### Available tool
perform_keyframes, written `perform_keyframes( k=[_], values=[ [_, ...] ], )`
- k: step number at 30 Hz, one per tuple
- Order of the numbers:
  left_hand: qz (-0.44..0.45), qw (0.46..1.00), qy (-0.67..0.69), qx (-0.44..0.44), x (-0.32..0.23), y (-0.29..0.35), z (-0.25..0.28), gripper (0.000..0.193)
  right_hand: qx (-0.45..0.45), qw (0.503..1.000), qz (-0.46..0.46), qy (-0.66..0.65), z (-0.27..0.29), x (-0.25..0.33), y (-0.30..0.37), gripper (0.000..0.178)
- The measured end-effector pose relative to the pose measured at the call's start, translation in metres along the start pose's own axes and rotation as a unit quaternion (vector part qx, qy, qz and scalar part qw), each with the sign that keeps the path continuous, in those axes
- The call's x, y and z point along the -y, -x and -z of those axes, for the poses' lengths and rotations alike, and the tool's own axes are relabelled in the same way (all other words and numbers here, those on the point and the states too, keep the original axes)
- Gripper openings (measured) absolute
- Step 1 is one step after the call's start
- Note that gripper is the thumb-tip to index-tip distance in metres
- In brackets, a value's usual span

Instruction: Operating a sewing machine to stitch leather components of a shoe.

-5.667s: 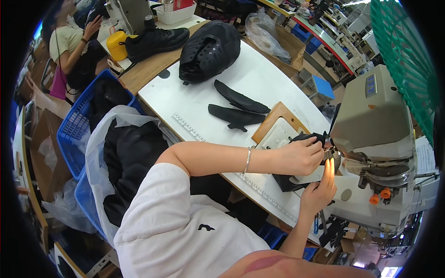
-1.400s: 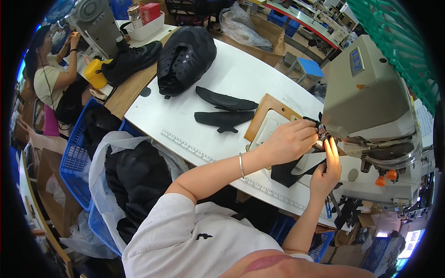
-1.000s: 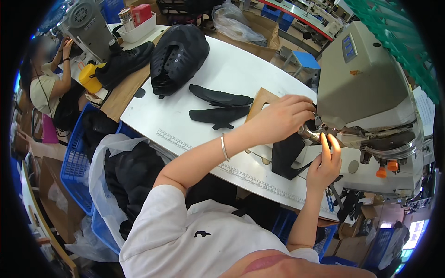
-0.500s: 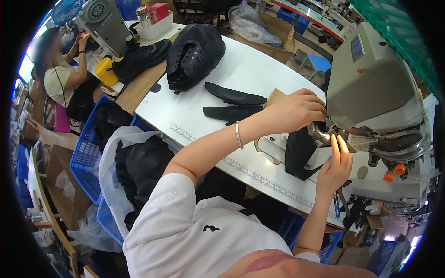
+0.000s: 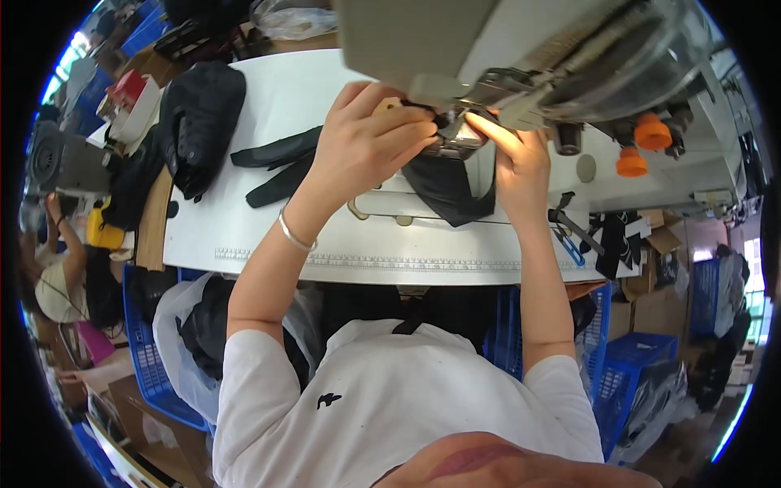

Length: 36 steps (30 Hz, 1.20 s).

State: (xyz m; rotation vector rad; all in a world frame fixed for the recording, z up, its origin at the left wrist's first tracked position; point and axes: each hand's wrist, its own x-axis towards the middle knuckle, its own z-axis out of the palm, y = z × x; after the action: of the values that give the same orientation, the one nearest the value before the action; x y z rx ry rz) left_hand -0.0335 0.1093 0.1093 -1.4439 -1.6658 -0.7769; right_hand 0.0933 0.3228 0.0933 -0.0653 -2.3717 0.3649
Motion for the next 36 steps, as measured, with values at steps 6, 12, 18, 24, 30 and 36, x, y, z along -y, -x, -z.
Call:
perform_keyframes(
  k=[6,12,18,24,30,36],
  values=[
    [0.027,0.999,0.023,-0.001,-0.026,0.001,-0.009,0.020,0.040,0.979,-0.051,-0.193,-0.041,-0.066,-0.003,0.014],
    [0.011,0.999,-0.036,-0.017,-0.045,0.001,-0.013,0.019,0.043,0.971,-0.100,-0.211,-0.051,-0.081,-0.001,0.026],
    [0.023,0.998,-0.049,-0.023,-0.045,0.004,-0.017,0.018,0.029,0.975,-0.074,-0.206,-0.049,-0.078,-0.008,0.032],
    [0.028,0.998,-0.042,-0.032,-0.044,0.004,-0.019,0.018,0.051,0.977,-0.100,-0.181,-0.054,-0.083,-0.005,0.035],
    [0.009,0.998,-0.050,-0.049,-0.040,0.010,-0.023,0.021,0.046,0.981,-0.081,-0.172,-0.057,-0.089,-0.001,0.038],
    [-0.018,0.997,-0.050,-0.061,-0.037,0.012,-0.023,0.022,0.034,0.973,-0.104,-0.203,-0.060,-0.093,0.003,0.045]
  ],
)
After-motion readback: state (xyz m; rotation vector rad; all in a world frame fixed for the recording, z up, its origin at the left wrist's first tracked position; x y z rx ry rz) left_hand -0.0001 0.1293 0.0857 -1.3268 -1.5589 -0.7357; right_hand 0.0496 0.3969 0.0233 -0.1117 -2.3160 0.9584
